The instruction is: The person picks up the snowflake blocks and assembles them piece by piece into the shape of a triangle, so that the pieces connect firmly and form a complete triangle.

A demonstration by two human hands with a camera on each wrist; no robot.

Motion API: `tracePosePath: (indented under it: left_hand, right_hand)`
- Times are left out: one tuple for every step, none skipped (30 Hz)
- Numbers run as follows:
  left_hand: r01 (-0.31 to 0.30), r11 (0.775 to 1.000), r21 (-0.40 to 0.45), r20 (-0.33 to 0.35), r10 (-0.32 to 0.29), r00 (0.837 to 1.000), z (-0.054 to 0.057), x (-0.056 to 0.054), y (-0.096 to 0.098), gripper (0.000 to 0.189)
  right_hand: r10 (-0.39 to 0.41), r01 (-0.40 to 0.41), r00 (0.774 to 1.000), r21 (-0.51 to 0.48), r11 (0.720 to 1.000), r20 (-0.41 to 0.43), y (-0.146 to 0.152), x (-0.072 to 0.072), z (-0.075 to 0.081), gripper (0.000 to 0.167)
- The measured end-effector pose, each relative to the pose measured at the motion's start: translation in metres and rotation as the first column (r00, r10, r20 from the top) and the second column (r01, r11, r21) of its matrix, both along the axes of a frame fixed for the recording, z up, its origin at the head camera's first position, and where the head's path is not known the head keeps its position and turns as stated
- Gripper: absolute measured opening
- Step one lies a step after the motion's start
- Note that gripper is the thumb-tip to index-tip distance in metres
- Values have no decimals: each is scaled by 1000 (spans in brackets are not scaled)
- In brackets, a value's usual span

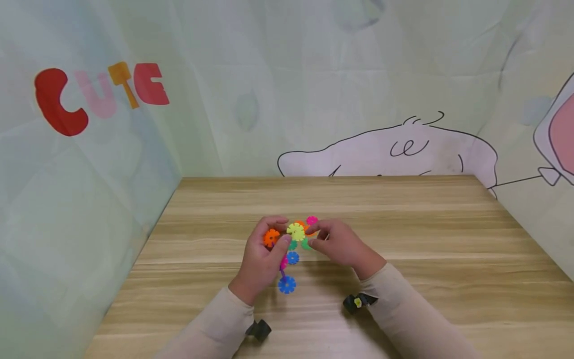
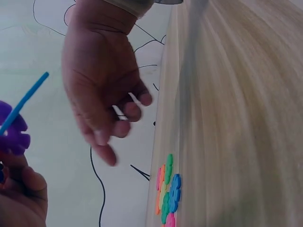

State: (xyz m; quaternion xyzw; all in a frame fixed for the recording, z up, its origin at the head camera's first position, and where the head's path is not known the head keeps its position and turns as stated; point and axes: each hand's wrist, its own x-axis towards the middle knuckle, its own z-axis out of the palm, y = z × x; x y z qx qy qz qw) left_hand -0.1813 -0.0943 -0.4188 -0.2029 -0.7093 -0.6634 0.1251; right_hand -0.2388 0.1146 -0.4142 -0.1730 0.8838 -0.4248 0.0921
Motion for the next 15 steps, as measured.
tracePosePath:
  left_hand:
    - [3,1000,0,-1,-3,1000,0,0,0,30]
    - [4,1000,0,-1,-4,1000,0,0,0,29]
    - [6,1000,-1,0,-6,1000,-1,0,0,29]
    - [9,1000,-2,3,-9,1000,-1,1,0,28]
    - [10,1000,-3,5,-10,1000,-1,1,1,28]
    - [12,1000,-3,8,-12,1000,-1,1,1,27]
    - [13,1000,-4,9,-13,1000,-1,1,1,27]
    - [13,1000,-3,9,-13,1000,-1,1,1,27]
    - [15,1000,-1,8,-15,1000,-1,1,2,27]
    - [18,1000,3,8,-18,1000,-1,1,2,27]
    - [23,1000,9,7,-23,1000,-1,1,3,27]
    - [28,999,15,8,-28,1000,-1,1,3,27]
    - [33,999,21,7,-33,999,-1,2,3,27]
    - [36,999,25,8,-36,999,0,2,3,27]
    - [37,999,27,9,-37,999,0,2,3,27]
  right_hand:
    - [0,-1,1000,40,999,28,0,-1,-3,21]
    - [1,-4,999,73,997,51,0,-2,-5,21]
    - [6,-13,998,104,994,69,0,-2,-8,22]
    - [13,-24,996,131,991,85,1,-3,-10,24]
    - [21,-36,995,150,988,100,1,-3,-12,27]
    - [29,-48,993,163,985,113,2,-3,-13,30]
    - [38,-60,992,177,982,122,2,-4,-14,34]
    - [44,-67,992,192,979,122,2,-4,-15,37]
    - [50,-74,992,210,975,119,3,-4,-16,41]
    - [56,-82,991,226,971,118,2,-4,-16,45]
    - [62,-88,992,242,966,114,2,-4,-17,48]
    - [66,-92,992,260,961,109,2,-4,-18,51]
    - [68,-94,993,280,955,100,0,-4,-18,53]
    - [69,-93,993,298,950,91,0,-4,-18,54]
    - [71,-95,994,310,946,88,-2,-3,-18,54]
